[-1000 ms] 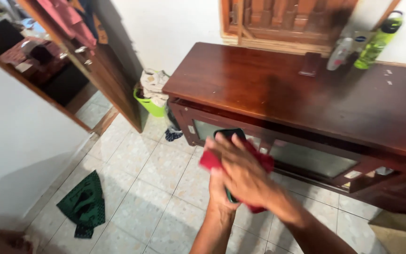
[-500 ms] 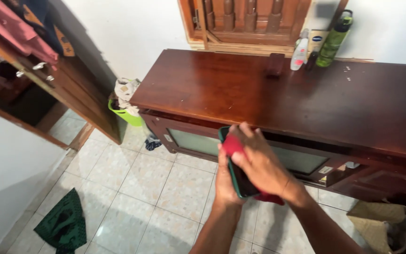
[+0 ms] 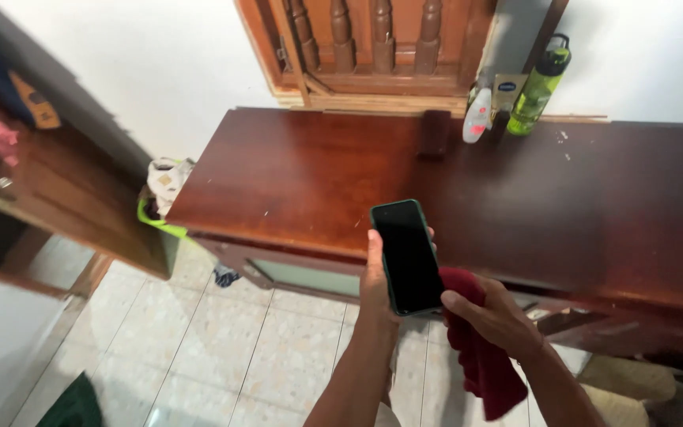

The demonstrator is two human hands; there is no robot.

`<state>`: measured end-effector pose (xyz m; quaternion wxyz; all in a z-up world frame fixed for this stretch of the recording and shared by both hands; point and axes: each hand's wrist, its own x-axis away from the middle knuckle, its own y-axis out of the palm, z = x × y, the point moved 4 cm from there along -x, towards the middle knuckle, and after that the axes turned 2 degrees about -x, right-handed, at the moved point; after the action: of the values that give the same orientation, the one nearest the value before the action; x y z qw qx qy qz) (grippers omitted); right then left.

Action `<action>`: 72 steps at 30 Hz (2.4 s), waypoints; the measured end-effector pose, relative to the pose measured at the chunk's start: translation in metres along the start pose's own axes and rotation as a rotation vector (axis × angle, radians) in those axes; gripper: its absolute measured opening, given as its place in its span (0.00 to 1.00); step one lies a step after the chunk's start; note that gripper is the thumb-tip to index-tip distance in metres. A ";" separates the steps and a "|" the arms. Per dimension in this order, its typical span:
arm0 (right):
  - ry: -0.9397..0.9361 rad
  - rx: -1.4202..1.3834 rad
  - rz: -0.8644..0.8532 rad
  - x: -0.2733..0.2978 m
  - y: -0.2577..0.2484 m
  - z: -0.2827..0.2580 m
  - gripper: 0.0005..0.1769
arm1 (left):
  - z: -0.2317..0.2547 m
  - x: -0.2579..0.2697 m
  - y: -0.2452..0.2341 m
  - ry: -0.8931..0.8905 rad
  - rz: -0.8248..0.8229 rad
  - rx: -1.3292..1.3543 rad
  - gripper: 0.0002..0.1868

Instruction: The person is seen wiping small bottles, phones, and the top surface of a wooden cabinet using a red cloth.

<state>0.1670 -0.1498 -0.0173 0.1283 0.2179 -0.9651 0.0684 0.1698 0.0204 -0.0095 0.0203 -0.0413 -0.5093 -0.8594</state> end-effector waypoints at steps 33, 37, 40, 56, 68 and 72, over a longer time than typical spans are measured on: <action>0.167 0.339 0.512 -0.477 -0.080 0.061 0.29 | -0.009 -0.476 -0.249 -0.140 0.386 -0.783 0.31; 0.216 0.414 0.484 -0.487 -0.073 0.058 0.26 | -0.010 -0.489 -0.270 -0.180 0.417 -0.797 0.32; 0.184 0.516 0.493 -0.491 -0.070 0.061 0.24 | -0.008 -0.492 -0.274 -0.203 0.432 -0.845 0.33; 0.086 0.697 0.544 -0.497 -0.064 0.078 0.19 | -0.002 -0.490 -0.220 -0.159 0.195 -1.987 0.55; -0.538 0.773 0.689 -0.414 -0.037 0.037 0.31 | -0.009 -0.464 -0.257 0.130 0.128 -2.085 0.41; -0.518 1.120 0.342 -0.369 -0.076 0.100 0.27 | 0.008 -0.398 -0.181 0.510 0.103 -1.822 0.31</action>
<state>0.5001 -0.0881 -0.2098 -0.2550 0.1042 -0.8041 0.5269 0.5522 0.1116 -0.2003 0.1290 0.1253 0.3797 -0.9075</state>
